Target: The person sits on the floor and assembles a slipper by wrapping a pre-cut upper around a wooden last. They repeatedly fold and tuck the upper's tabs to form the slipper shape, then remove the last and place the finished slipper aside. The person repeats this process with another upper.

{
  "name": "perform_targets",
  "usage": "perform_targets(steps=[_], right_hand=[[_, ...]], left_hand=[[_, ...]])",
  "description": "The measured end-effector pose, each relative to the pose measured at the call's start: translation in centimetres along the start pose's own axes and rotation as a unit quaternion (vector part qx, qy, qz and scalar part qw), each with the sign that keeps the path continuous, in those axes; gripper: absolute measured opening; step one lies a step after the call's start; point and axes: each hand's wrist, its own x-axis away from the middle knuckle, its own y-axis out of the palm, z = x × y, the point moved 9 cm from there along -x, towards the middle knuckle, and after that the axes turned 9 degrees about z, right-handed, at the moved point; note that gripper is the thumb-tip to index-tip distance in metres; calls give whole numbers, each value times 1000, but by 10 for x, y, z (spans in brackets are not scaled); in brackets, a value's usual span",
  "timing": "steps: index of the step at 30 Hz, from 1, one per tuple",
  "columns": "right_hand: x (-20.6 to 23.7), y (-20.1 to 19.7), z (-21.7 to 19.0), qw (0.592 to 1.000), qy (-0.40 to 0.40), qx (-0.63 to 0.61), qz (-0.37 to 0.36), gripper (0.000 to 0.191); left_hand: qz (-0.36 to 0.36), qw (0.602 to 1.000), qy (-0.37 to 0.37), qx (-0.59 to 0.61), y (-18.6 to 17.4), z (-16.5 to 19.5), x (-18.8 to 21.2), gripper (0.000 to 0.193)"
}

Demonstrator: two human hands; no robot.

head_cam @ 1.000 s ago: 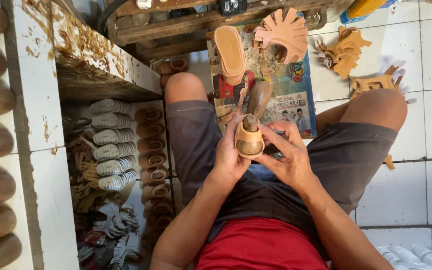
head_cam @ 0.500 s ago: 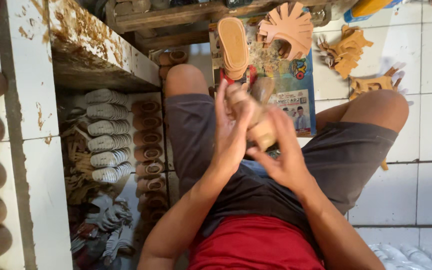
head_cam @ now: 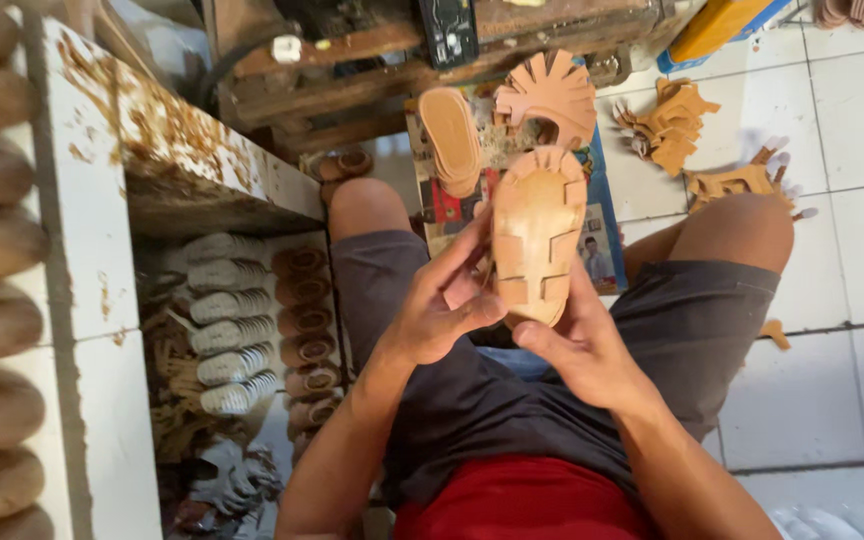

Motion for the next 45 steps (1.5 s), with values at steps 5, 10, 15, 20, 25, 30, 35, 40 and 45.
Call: perform_targets(steps=[5, 10, 15, 20, 25, 30, 35, 40, 45], right_hand=[[-2, 18, -16, 999, -7, 29, -16, 84], [4, 18, -15, 997, 3, 80, -15, 81], [-3, 14, -8, 999, 13, 22, -25, 84], [-8, 1, -3, 997, 77, -4, -23, 82], [-5, 6, 0, 997, 77, -1, -19, 77], [-13, 6, 6, 996, 82, -17, -18, 84], [-12, 9, 14, 994, 96, -39, -37, 87], [-7, 11, 14, 994, 37, 98, -19, 88], [-5, 10, -3, 990, -19, 133, -33, 88]], left_hand=[[62, 996, 40, -58, -7, 6, 5, 79], [137, 986, 89, -43, -3, -11, 20, 68], [130, 988, 67, -55, -12, -25, 7, 78], [83, 996, -4, -19, -16, -28, 5, 80], [101, 976, 75, -179, -14, -26, 14, 79], [83, 996, 10, -40, -18, -40, 19, 84], [119, 993, -9, -16, -22, -38, 14, 87], [142, 983, 38, -106, -5, -26, 19, 86], [150, 984, -4, -101, -7, -23, 19, 80]])
